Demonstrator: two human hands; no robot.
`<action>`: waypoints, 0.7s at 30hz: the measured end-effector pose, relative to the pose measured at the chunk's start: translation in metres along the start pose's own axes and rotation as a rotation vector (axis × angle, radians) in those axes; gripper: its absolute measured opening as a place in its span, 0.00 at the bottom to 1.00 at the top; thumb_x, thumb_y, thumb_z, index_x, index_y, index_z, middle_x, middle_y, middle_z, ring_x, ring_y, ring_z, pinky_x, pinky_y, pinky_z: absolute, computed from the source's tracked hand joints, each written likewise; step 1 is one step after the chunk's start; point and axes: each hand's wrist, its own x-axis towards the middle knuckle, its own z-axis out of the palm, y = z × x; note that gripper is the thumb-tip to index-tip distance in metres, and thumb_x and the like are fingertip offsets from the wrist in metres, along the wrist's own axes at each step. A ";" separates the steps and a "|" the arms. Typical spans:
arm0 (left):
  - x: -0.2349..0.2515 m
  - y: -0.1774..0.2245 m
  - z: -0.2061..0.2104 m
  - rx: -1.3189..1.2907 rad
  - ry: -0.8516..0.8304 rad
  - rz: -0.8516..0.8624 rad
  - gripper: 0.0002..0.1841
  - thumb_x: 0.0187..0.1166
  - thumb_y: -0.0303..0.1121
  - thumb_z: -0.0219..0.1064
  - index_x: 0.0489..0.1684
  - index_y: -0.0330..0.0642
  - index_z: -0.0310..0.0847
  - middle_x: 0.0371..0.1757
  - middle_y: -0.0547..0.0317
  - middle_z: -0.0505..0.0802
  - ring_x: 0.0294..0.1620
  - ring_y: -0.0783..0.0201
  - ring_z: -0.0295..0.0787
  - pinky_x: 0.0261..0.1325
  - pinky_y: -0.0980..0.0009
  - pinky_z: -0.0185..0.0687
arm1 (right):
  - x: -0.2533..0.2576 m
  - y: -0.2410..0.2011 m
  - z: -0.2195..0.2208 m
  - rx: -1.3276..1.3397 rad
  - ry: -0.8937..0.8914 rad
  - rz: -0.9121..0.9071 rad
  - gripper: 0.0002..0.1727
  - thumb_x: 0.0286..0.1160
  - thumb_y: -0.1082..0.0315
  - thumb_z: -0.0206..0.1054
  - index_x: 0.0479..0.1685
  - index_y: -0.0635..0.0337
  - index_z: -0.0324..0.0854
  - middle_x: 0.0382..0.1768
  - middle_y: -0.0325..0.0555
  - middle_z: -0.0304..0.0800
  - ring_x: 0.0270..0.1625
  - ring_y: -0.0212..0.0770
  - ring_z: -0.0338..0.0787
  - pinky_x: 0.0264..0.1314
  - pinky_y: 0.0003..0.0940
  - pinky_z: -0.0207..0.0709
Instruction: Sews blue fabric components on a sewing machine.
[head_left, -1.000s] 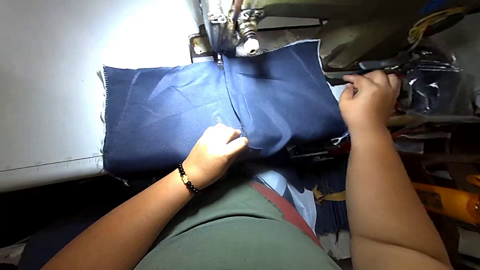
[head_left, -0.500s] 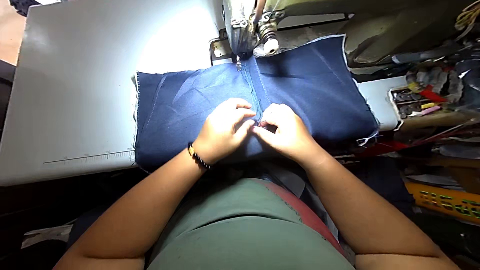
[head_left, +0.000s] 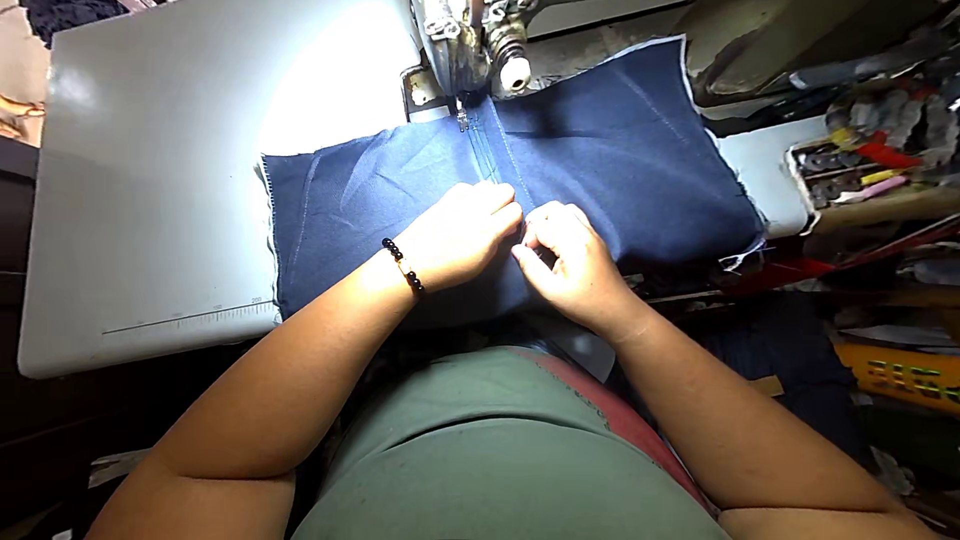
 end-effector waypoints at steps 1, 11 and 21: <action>0.001 0.001 0.000 0.011 -0.012 -0.002 0.13 0.87 0.27 0.53 0.34 0.33 0.82 0.37 0.45 0.85 0.43 0.46 0.85 0.42 0.55 0.77 | 0.000 0.000 0.000 -0.004 0.000 -0.001 0.10 0.71 0.68 0.64 0.24 0.61 0.83 0.40 0.50 0.85 0.49 0.48 0.83 0.54 0.42 0.74; -0.001 0.000 0.012 -0.013 0.006 -0.015 0.13 0.87 0.26 0.52 0.36 0.33 0.83 0.40 0.44 0.86 0.46 0.45 0.85 0.46 0.53 0.78 | 0.002 0.002 0.001 -0.022 -0.049 0.018 0.11 0.71 0.67 0.64 0.21 0.59 0.82 0.39 0.48 0.83 0.50 0.47 0.81 0.55 0.42 0.70; -0.010 0.025 0.018 -0.078 0.106 -0.737 0.33 0.73 0.57 0.65 0.71 0.42 0.80 0.79 0.45 0.80 0.87 0.47 0.65 0.83 0.37 0.48 | 0.006 -0.001 0.003 -0.045 -0.072 0.073 0.13 0.69 0.66 0.63 0.17 0.58 0.78 0.37 0.48 0.81 0.49 0.48 0.79 0.54 0.42 0.68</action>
